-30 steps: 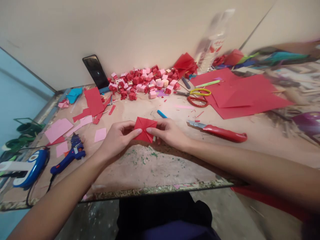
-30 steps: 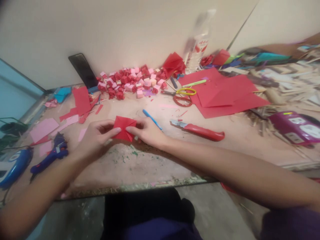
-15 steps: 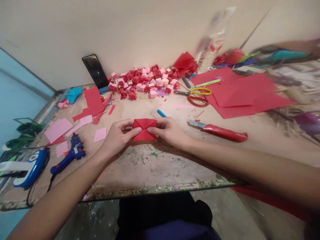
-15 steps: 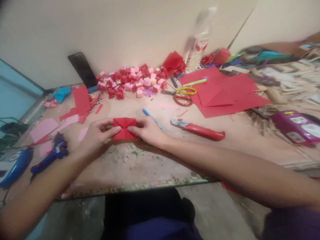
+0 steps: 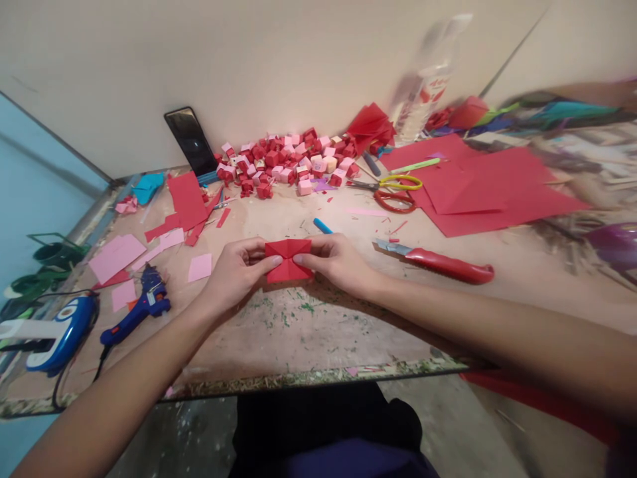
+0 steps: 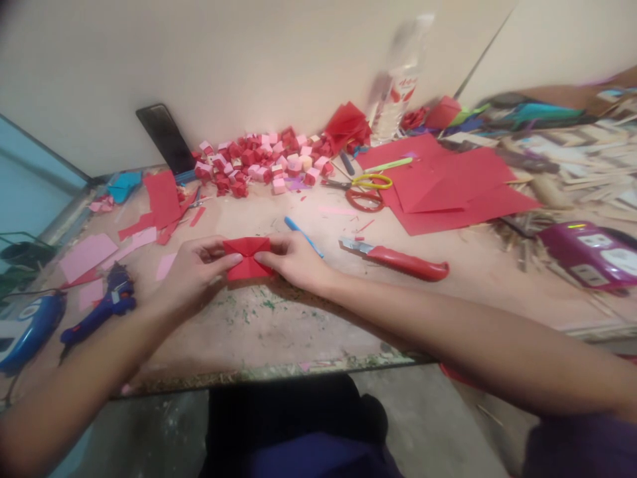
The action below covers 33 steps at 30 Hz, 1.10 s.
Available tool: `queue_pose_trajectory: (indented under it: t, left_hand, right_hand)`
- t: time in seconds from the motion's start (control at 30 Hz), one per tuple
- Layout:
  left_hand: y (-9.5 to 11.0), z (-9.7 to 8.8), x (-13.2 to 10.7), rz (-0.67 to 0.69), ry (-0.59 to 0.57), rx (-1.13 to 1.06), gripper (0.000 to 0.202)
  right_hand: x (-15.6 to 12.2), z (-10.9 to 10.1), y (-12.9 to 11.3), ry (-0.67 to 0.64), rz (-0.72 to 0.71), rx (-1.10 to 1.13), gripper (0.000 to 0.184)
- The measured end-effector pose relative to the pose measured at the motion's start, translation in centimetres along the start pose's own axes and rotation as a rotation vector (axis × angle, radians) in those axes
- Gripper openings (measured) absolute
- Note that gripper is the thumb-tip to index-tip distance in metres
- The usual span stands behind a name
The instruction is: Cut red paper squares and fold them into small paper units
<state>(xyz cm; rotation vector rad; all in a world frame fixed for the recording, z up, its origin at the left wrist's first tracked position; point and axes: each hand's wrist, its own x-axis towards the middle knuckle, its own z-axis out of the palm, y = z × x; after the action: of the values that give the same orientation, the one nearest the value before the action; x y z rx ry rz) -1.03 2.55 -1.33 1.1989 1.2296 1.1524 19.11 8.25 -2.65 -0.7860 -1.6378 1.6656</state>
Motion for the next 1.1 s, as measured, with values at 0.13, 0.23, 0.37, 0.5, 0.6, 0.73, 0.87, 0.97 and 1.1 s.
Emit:
queue_pose_trajectory:
  t: [0.13,0.23,0.37,0.5,0.6,0.73,0.87,0.97,1.1]
  left_hand:
    - [0.16,0.01,-0.01,0.032,0.026,0.054,0.023]
    - [0.11,-0.16,-0.03,0.078,0.045,0.095,0.024]
    - [0.02,-0.25,-0.07,0.117,0.032,0.158,0.009]
    - [-0.08,-0.18,0.03,0.128,0.049,0.161,0.007]
    - [-0.05,-0.18,0.17,0.123,0.089,0.106,0.012]
    - [0.23,-0.20,0.20,0.099,0.090,0.043,0.021]
    - [0.29,-0.17,0.06,0.083,0.051,0.043,0.025]
    - [0.15,-0.20,-0.01,0.098,0.046,0.057,0.022]
    - [0.05,-0.26,0.03,0.107,0.041,0.093,0.019]
  right_hand:
    - [-0.03,-0.09,0.01,-0.005,0.001,-0.032,0.011]
    - [-0.07,-0.16,0.18,-0.042,0.015,-0.064,0.013]
    - [-0.14,-0.15,0.24,-0.104,0.032,-0.129,0.017]
    - [-0.16,-0.06,-0.11,-0.104,0.006,-0.122,0.018]
    - [-0.13,-0.07,-0.29,-0.104,0.014,-0.118,0.022]
    - [-0.07,-0.14,-0.07,-0.096,0.026,-0.114,0.023]
    - [0.02,-0.17,0.26,-0.062,0.033,-0.103,0.025]
    - [0.03,-0.18,0.34,-0.065,0.046,-0.103,0.026]
    - [-0.05,-0.19,0.28,-0.073,0.033,-0.116,0.024]
